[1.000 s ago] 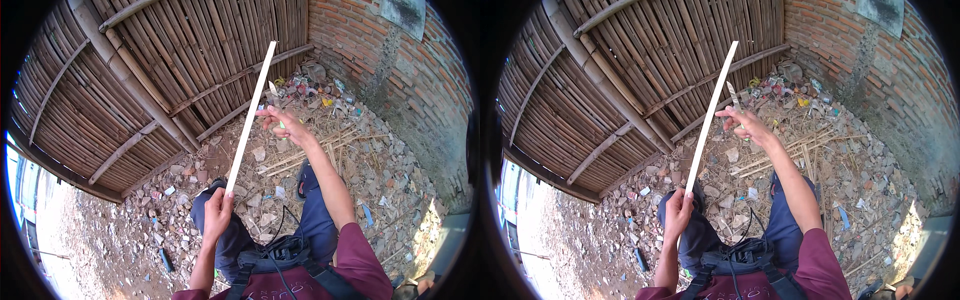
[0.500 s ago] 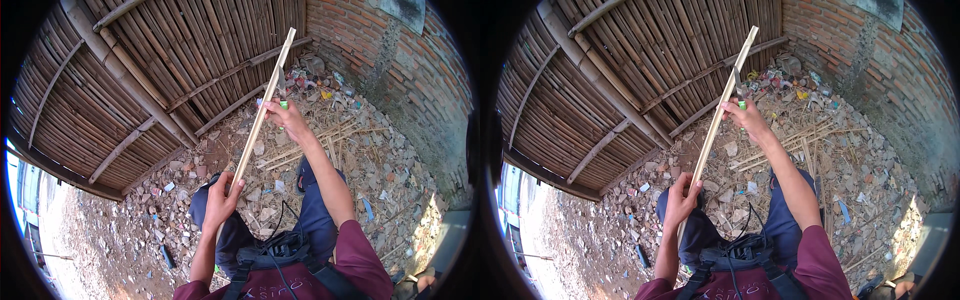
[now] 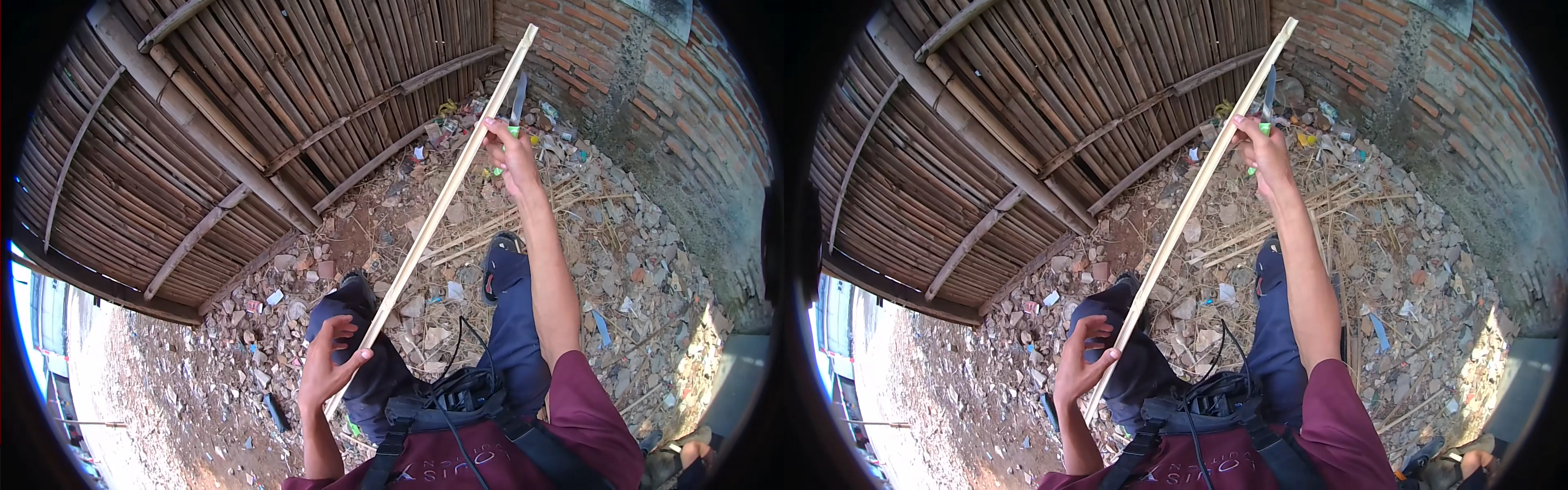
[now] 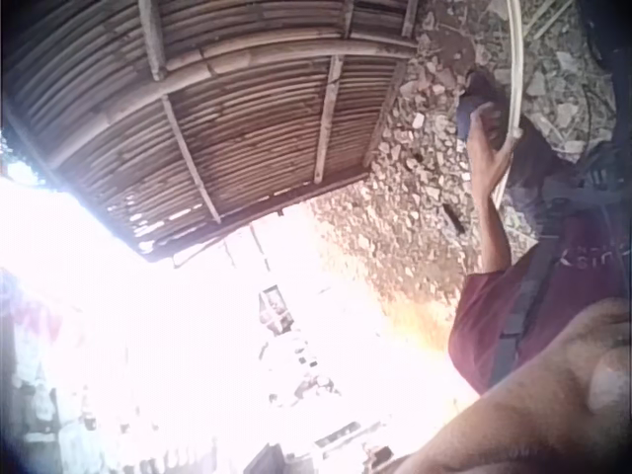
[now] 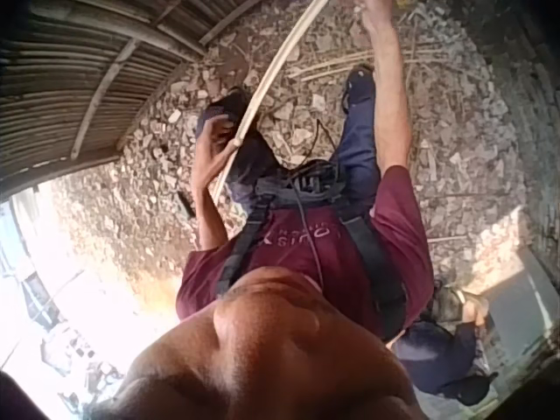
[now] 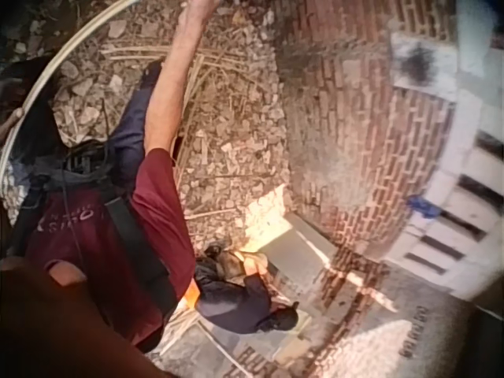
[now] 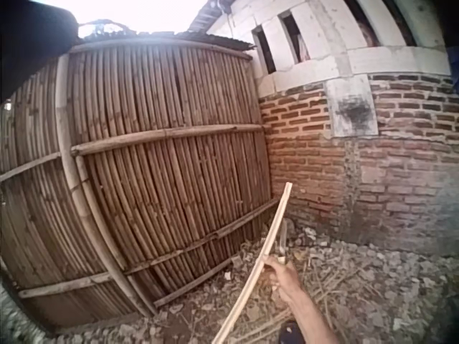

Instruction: The person uses a small knife to shave and smooth the edges of a long, thin strip of bamboo while sitting in an outdoor workshop area.

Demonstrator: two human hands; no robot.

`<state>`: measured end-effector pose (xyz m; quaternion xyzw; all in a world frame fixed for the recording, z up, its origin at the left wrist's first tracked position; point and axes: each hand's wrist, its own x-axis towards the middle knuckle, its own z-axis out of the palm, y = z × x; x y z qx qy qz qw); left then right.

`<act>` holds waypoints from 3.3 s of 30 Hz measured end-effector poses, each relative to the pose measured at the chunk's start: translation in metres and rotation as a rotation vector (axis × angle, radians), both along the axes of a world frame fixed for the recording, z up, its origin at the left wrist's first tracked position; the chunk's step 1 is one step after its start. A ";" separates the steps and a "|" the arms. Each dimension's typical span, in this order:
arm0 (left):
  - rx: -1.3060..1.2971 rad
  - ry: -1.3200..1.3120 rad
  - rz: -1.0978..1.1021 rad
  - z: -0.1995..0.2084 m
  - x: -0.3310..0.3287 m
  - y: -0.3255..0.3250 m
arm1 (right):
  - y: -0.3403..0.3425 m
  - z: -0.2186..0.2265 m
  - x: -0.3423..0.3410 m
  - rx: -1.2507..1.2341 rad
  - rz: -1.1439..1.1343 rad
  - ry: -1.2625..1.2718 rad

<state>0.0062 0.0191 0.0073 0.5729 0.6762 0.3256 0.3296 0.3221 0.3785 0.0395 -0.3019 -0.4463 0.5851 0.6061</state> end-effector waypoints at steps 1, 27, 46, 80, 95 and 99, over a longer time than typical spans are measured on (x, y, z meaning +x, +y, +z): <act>-0.004 -0.001 0.003 0.001 -0.001 -0.005 | 0.002 0.000 0.004 -0.004 0.003 -0.001; -0.050 -0.088 0.091 -0.020 0.007 -0.027 | 0.024 -0.013 0.057 -0.122 -0.184 0.262; 0.031 -0.277 0.130 -0.032 0.064 0.031 | 0.022 -0.036 0.085 -0.191 -0.189 0.236; 0.072 -0.477 0.212 -0.033 0.060 0.027 | 0.015 -0.038 0.017 0.115 -0.267 -0.476; 0.092 -0.542 0.258 -0.017 0.074 0.063 | -0.035 -0.015 -0.018 0.478 -0.423 -0.553; 0.127 -0.543 0.247 -0.015 0.076 0.067 | -0.036 -0.015 -0.015 0.522 -0.246 -0.739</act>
